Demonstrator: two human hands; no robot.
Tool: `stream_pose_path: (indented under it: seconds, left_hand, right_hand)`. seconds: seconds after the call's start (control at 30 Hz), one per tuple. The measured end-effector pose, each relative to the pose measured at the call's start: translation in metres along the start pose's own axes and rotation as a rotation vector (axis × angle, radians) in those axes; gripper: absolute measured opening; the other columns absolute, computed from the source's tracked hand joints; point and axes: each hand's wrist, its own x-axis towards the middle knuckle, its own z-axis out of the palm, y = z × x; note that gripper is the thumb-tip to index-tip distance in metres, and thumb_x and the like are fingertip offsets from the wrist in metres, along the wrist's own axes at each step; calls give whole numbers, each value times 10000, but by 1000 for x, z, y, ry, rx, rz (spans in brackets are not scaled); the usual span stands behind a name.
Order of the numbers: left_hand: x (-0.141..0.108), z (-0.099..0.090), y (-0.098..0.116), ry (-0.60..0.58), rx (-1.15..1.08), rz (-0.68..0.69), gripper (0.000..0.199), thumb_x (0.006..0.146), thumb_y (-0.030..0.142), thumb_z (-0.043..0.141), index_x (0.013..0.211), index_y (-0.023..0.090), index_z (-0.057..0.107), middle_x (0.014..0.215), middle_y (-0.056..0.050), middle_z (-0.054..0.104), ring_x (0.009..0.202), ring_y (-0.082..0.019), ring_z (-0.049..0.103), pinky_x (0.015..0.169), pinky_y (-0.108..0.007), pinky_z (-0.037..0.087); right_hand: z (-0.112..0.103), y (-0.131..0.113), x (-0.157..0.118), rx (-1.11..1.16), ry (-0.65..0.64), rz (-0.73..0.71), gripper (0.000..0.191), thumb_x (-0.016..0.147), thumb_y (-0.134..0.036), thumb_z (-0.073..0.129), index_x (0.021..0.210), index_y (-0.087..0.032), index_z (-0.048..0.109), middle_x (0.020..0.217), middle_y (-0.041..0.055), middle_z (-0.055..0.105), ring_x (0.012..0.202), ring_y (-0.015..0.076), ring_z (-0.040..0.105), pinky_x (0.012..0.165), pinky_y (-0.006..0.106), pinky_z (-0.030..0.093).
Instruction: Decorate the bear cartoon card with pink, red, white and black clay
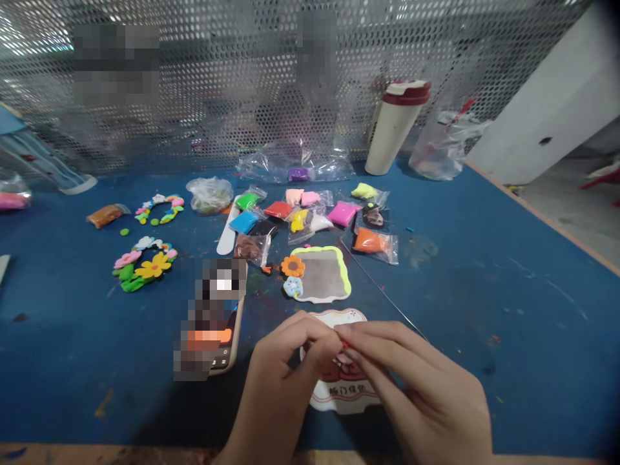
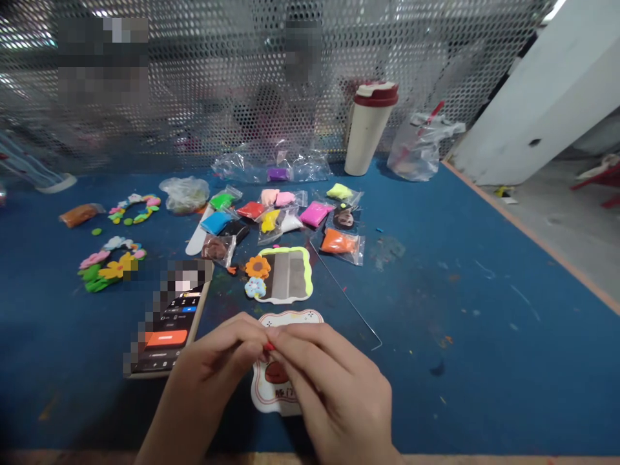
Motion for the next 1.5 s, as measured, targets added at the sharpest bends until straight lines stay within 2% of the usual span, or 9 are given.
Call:
stream_pose_path:
  seconds: [0.13, 0.3, 0.53, 0.77, 0.93, 1.03, 1.23, 1.37, 1.5]
  left_hand:
    - [0, -1, 2, 36, 15, 14, 128, 832, 216, 623, 716, 211, 676, 721, 24, 658, 710, -126, 594, 673, -216, 445]
    - [0, -1, 5, 37, -28, 20, 151, 820, 198, 626, 677, 218, 671, 689, 29, 658, 650, -119, 594, 633, -212, 465]
    - [-4, -2, 1, 69, -65, -14, 120, 724, 189, 740, 631, 245, 687, 622, 45, 659, 606, -129, 596, 635, -235, 479]
    - [-10, -2, 6, 33, -73, -10, 208, 843, 288, 628, 649, 214, 627, 683, 14, 621, 684, -142, 568, 655, -241, 448]
    - [-6, 0, 3, 28, -49, -43, 344, 911, 348, 503, 603, 194, 525, 627, 17, 533, 607, -119, 494, 570, -218, 395]
    - [-1, 1, 0, -11, -64, -115, 326, 906, 339, 482, 623, 195, 558, 597, 21, 543, 574, -119, 498, 545, -213, 396]
    - [5, 2, -2, -51, -211, -212, 366, 930, 348, 454, 635, 189, 601, 645, 14, 589, 636, -130, 544, 627, -232, 441]
    - [5, 2, -2, -75, -291, -253, 304, 927, 355, 471, 782, 199, 688, 773, -4, 659, 755, -150, 602, 696, -245, 467]
    - [4, 4, -1, -116, -254, -270, 306, 897, 333, 523, 672, 203, 686, 731, 0, 683, 741, -144, 616, 701, -232, 468]
  right_hand:
    - [-2, 5, 0, -64, -32, -112, 313, 858, -62, 542, 1103, -205, 674, 1059, 39, 733, 953, 126, 692, 827, 196, 563]
    - [0, 3, 7, -53, 18, 16, 204, 854, -104, 560, 991, -212, 667, 943, 17, 741, 862, 122, 704, 770, 202, 584]
    - [0, 2, 6, -28, 23, 12, 213, 844, -87, 535, 963, -222, 649, 894, 14, 737, 801, 128, 707, 710, 207, 590]
    - [-3, 1, 5, -9, 12, 9, 222, 855, -81, 513, 970, -220, 641, 921, 8, 733, 828, 103, 699, 731, 165, 571]
    - [-4, 0, 4, 4, -4, 20, 227, 853, -79, 505, 963, -220, 646, 904, 24, 732, 810, 126, 704, 708, 196, 585]
    - [-4, 0, 6, 23, -17, 23, 221, 858, -85, 497, 946, -223, 645, 908, 26, 730, 804, 128, 702, 697, 199, 586]
    - [0, 2, 5, 42, -1, 31, 215, 859, -91, 533, 993, -222, 638, 939, 11, 721, 871, 107, 683, 772, 179, 565]
    - [1, 4, 3, -17, 29, 25, 150, 841, -139, 610, 957, -222, 658, 933, 7, 717, 860, 115, 686, 785, 187, 566]
    - [0, 6, 3, -72, 70, 94, 162, 866, -120, 569, 879, -239, 678, 893, -7, 714, 802, 111, 691, 744, 189, 573]
